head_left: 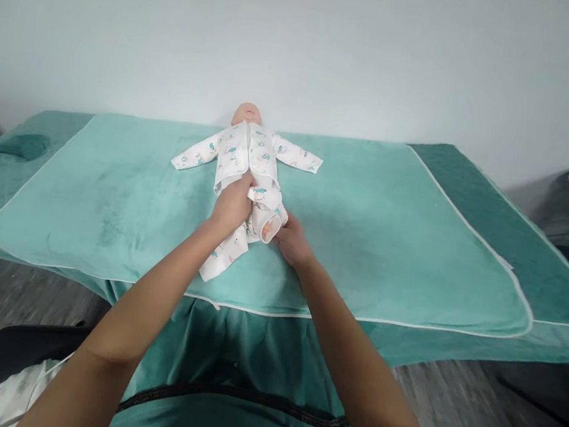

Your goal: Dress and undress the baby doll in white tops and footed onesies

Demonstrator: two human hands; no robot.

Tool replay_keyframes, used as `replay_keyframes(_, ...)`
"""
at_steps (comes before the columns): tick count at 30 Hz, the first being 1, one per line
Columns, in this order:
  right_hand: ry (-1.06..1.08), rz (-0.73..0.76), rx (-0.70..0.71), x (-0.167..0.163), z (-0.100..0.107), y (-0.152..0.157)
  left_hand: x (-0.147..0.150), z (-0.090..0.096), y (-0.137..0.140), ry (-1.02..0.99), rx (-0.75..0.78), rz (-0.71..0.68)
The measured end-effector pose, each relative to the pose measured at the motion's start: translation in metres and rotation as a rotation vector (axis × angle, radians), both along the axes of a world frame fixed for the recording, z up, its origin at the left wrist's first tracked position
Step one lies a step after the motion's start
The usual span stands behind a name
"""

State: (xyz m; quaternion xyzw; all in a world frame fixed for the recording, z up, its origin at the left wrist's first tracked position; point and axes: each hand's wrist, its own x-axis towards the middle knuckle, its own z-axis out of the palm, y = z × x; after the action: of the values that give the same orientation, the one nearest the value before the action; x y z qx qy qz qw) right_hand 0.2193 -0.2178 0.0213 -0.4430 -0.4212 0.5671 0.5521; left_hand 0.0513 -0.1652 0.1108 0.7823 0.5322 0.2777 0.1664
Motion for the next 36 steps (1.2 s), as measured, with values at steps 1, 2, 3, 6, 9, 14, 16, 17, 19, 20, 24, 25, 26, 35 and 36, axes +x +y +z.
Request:
replay_keyframes(1,-0.078,-0.032,0.034,0.000,0.002,0.006,0.000,0.001,0.002,-0.013,0.019,0.005)
replay_keyframes(2,-0.155,-0.068,0.063,0.000,0.004,0.012,-0.001,0.001,0.004,-0.030,0.034,0.018)
replay_keyframes(3,-0.229,-0.109,0.083,0.000,0.006,0.018,-0.003,0.002,0.007,-0.047,0.041,0.035)
replay_keyframes(6,-0.380,-0.227,0.094,-0.003,0.008,0.031,-0.008,0.001,0.015,-0.125,0.037,0.069)
replay_keyframes(9,-0.416,-0.283,0.090,-0.008,0.004,0.035,-0.012,-0.005,0.021,-0.239,0.019,0.053)
replay_keyframes(14,-0.441,-0.351,0.067,-0.009,-0.003,0.035,-0.010,-0.010,0.029,-0.245,0.016,0.020)
replay_keyframes(16,-0.463,-0.369,0.041,-0.008,-0.005,0.037,-0.009,-0.008,0.032,-0.163,0.022,0.004)
replay_keyframes(17,-0.474,-0.372,0.029,-0.008,-0.005,0.038,-0.008,-0.005,0.034,-0.109,0.031,-0.003)
replay_keyframes(19,-0.486,-0.349,0.015,-0.009,-0.005,0.039,-0.007,0.000,0.035,0.003,0.045,-0.001)
replay_keyframes(20,-0.487,-0.323,0.016,-0.009,-0.004,0.039,-0.007,0.003,0.036,0.052,0.046,0.015)
replay_keyframes(24,-0.425,-0.184,0.032,-0.009,0.000,0.034,-0.003,0.008,0.038,0.131,0.004,0.107)
replay_keyframes(25,-0.386,-0.142,0.041,-0.009,0.001,0.033,-0.002,0.008,0.038,0.123,-0.009,0.115)
replay_keyframes(26,-0.349,-0.102,0.057,-0.008,0.002,0.032,-0.001,0.006,0.039,0.111,-0.024,0.111)
replay_keyframes(35,-0.499,-0.276,0.020,-0.008,-0.002,0.033,-0.015,0.000,0.020,0.044,-0.265,-0.039)
replay_keyframes(36,-0.516,-0.300,0.010,-0.009,-0.002,0.033,-0.017,0.001,0.017,0.052,-0.306,-0.057)
